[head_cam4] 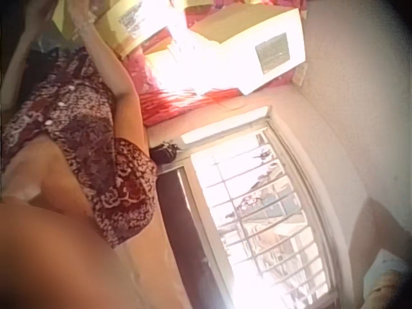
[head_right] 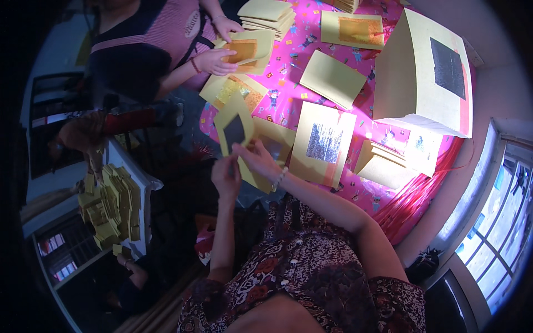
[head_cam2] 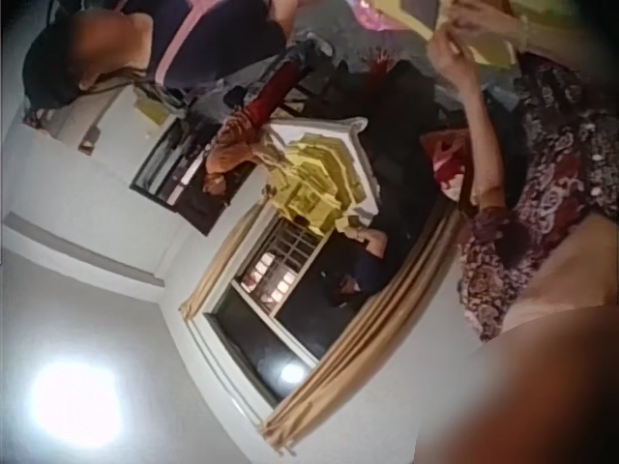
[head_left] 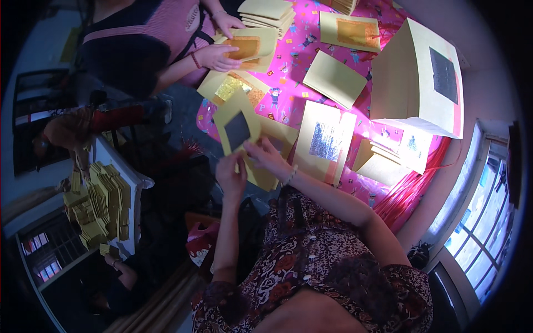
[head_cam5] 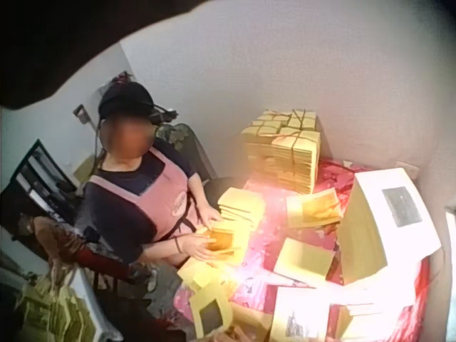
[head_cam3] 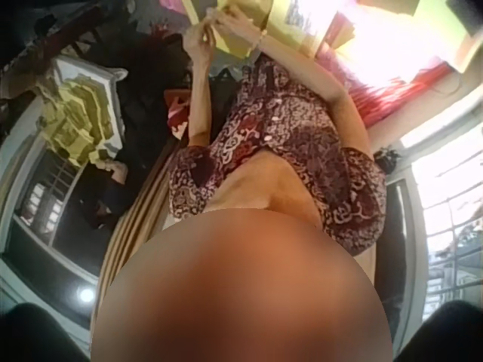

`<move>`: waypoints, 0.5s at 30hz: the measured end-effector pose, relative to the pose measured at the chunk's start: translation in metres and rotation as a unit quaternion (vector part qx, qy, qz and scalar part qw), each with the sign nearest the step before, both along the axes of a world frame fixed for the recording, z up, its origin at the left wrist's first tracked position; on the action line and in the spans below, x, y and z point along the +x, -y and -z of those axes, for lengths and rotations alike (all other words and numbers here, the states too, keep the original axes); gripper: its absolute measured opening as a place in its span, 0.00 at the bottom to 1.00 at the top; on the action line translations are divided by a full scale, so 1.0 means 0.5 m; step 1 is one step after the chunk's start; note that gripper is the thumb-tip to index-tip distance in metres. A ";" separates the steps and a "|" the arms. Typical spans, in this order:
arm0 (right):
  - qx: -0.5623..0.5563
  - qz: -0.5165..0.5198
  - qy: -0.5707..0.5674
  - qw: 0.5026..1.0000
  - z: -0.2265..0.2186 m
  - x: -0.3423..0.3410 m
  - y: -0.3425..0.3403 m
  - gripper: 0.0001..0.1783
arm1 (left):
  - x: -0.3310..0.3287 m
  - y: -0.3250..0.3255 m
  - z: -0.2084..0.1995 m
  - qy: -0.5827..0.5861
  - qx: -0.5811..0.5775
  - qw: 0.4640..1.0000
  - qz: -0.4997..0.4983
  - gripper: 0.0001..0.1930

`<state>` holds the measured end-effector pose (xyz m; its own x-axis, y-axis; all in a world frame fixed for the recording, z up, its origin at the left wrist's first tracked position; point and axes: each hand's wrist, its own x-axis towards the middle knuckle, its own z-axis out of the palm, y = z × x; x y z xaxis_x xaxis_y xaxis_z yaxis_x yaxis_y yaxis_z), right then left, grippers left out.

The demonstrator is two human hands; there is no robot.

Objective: Organizing and stacking yellow papers with foil squares on a table.

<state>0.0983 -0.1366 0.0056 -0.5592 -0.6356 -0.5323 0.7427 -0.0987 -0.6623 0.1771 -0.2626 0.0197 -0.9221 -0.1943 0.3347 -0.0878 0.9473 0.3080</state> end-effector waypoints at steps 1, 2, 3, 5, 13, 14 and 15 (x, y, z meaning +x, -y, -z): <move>0.022 0.004 -0.022 1.000 0.003 0.023 -0.009 0.36 | 0.021 -0.031 -0.007 -0.001 0.018 1.000 0.013 0.07; 0.011 0.040 -0.038 0.998 0.016 0.062 -0.015 0.33 | 0.051 -0.053 -0.005 0.028 0.039 0.999 0.015 0.07; 0.000 0.074 -0.054 0.996 0.044 0.106 -0.018 0.31 | 0.079 -0.073 0.004 0.057 0.060 0.996 0.015 0.08; 0.061 0.073 -0.086 0.992 0.122 0.162 -0.028 0.23 | 0.112 -0.108 0.021 0.055 0.097 0.994 0.019 0.09; 0.192 -0.145 -0.188 0.952 0.058 0.104 -0.141 0.17 | 0.180 -0.094 0.029 -0.037 0.145 0.984 -0.100 0.15; 0.129 -0.105 -0.160 0.973 0.054 0.082 -0.155 0.15 | 0.170 -0.074 0.026 -0.054 0.137 0.981 -0.125 0.17; 0.119 -0.130 -0.163 0.971 0.066 0.056 -0.163 0.15 | 0.165 -0.055 0.032 -0.063 0.177 0.965 -0.184 0.18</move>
<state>0.1262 -0.0553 -0.0273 -0.5600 -0.6582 -0.5031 0.4685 0.2492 -0.8476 0.2596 -0.2350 0.0035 -0.7252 -0.6236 0.2918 -0.3396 0.6927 0.6363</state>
